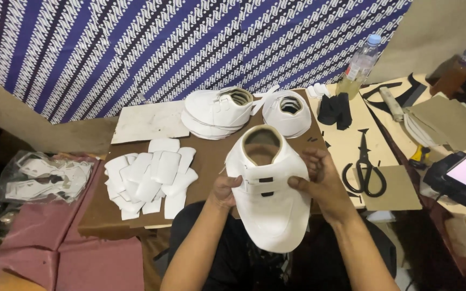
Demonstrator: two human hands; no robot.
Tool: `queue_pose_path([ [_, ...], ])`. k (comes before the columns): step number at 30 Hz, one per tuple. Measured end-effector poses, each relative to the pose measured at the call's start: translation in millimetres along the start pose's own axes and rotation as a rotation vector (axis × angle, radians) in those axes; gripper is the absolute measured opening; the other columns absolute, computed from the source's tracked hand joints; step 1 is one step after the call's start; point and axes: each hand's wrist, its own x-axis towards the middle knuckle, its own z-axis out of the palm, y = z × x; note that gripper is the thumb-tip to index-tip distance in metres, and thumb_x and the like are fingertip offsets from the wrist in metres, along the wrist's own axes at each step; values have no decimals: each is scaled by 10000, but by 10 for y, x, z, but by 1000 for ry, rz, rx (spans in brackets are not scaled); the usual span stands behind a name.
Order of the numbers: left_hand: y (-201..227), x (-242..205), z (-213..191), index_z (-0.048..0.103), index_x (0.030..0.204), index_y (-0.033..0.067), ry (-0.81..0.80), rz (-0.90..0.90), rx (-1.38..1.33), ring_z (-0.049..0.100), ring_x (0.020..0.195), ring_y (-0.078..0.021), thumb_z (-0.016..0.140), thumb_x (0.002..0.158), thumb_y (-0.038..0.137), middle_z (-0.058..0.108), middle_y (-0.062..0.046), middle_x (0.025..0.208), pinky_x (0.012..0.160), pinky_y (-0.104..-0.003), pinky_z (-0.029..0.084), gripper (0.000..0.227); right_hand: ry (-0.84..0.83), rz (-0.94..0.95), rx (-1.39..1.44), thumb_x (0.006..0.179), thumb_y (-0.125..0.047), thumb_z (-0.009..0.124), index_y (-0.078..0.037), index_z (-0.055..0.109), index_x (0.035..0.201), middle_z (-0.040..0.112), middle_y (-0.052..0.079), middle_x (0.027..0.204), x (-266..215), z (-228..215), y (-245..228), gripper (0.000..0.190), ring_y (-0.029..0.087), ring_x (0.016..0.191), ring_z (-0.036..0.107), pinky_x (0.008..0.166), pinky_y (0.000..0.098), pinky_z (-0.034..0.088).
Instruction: The person repeatedly inserts a white strap into a slot on a white shoe upper, then removes it and repeats the action. The person handles one shoe at a time and cycles the same motion without completing a final assembly step.
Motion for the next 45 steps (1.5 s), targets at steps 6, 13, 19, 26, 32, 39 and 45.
queue_pose_path([
  [6,-7,158,548,585,1358,27,109,48,172,660,1096,-411,643,846,31,701,-226,1194,1005,-606,455,516,251,291,287,713,-128,862,61,693,1029,661,185,881,-38,226,22,405,248,744,625,625,387,480],
  [13,46,195,766,570,1381,76,195,34,164,699,1046,-325,613,915,276,699,-216,1207,959,-534,533,509,-90,39,520,961,-289,624,28,649,1165,745,257,901,580,-349,606,378,304,717,746,690,437,604],
  [19,303,-239,699,636,1268,-36,226,-276,103,677,1061,-420,518,952,120,671,-274,1214,1043,-645,435,372,-746,383,634,860,-921,238,-52,806,950,772,213,942,62,3,108,1043,386,909,701,933,511,423],
  [26,178,-239,1809,654,1237,32,340,3,513,661,1143,-264,658,834,140,687,-155,1249,1072,-412,473,417,-394,504,99,757,-348,701,35,539,1405,615,236,1366,464,-141,831,770,332,1183,597,988,436,499],
  [32,237,277,1348,481,1487,154,527,126,-258,543,1294,-285,408,924,671,521,-109,1496,1144,-476,400,768,46,356,-132,849,-552,586,-30,356,1516,425,238,1512,317,-19,568,877,386,1352,420,1110,499,365],
  [39,-53,483,738,621,1291,-77,660,63,258,586,1258,-367,770,885,320,574,-317,1353,1042,-513,473,587,334,-663,-584,988,-659,429,-31,567,1246,630,151,1232,149,-122,350,693,298,1240,577,1106,391,383],
  [45,5,582,1146,455,1475,7,612,85,161,463,1377,-365,600,946,546,467,-261,1496,1143,-512,393,769,147,-1112,-1175,948,-422,679,-198,593,789,573,-72,692,414,13,610,288,154,701,614,872,387,428],
])
